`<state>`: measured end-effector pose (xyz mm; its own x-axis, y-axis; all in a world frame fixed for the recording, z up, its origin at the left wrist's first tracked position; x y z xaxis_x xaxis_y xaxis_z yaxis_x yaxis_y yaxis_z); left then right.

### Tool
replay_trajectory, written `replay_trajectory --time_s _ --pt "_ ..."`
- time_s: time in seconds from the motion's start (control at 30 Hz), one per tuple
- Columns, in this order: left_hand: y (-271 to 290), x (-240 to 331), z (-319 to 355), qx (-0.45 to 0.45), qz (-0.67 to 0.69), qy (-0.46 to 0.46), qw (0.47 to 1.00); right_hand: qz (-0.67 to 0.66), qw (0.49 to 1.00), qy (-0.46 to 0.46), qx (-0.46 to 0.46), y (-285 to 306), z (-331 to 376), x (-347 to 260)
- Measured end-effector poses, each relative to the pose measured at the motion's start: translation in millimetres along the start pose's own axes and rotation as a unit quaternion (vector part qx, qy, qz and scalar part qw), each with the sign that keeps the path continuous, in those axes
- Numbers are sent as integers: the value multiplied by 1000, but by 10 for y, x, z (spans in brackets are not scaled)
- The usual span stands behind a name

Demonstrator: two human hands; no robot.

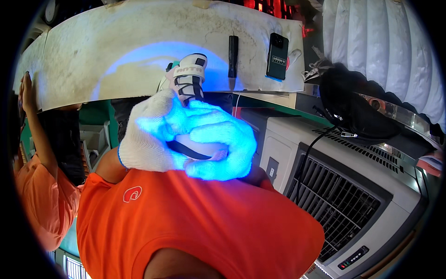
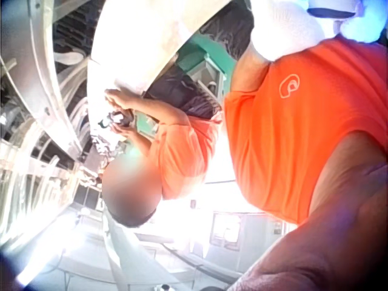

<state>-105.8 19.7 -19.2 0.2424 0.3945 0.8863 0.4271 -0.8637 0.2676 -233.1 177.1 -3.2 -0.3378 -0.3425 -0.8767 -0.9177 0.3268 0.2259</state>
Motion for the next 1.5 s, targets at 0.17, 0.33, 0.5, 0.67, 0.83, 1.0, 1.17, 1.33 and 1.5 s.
replay_trajectory --time_s 0.17,0.33,0.5,0.67,0.83,1.0,1.17,1.33,1.5 --pt "25 -88 71 21 13 -40 999 -12 1000 -26 -13 71 -54 -59" --pt "167 -226 110 29 84 -109 990 9 997 -65 30 -124 -12 -186" --pt "108 -806 698 58 -28 119 991 51 992 -87 79 -56 -84 -163" --pt "138 -602 532 59 -20 78 995 85 989 -112 41 -192 -279 -261" --pt "167 -468 302 143 54 -112 982 81 991 -103 3 -134 -382 -220" --pt "218 -530 0 62 112 -73 989 64 997 39 26 37 -90 190" --pt "115 -508 -351 -23 157 23 987 13 990 7 139 119 116 444" --pt "-102 -368 -713 -60 81 118 988 -59 954 -13 293 210 189 412" --pt "-464 -312 -1009 -216 -186 78 955 -200 952 -112 203 606 878 1110"
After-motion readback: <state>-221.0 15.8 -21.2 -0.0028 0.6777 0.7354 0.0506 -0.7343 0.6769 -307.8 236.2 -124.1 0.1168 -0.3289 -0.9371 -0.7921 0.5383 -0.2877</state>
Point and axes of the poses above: each hand's wrist, its own z-axis away from the middle knuckle, its own y-axis out of the back of the hand, x = y × z, the point moved 2 cm from there along -z, towards the middle knuckle, and after that the axes turned 6 degrees about -z, right-handed, at the moved point
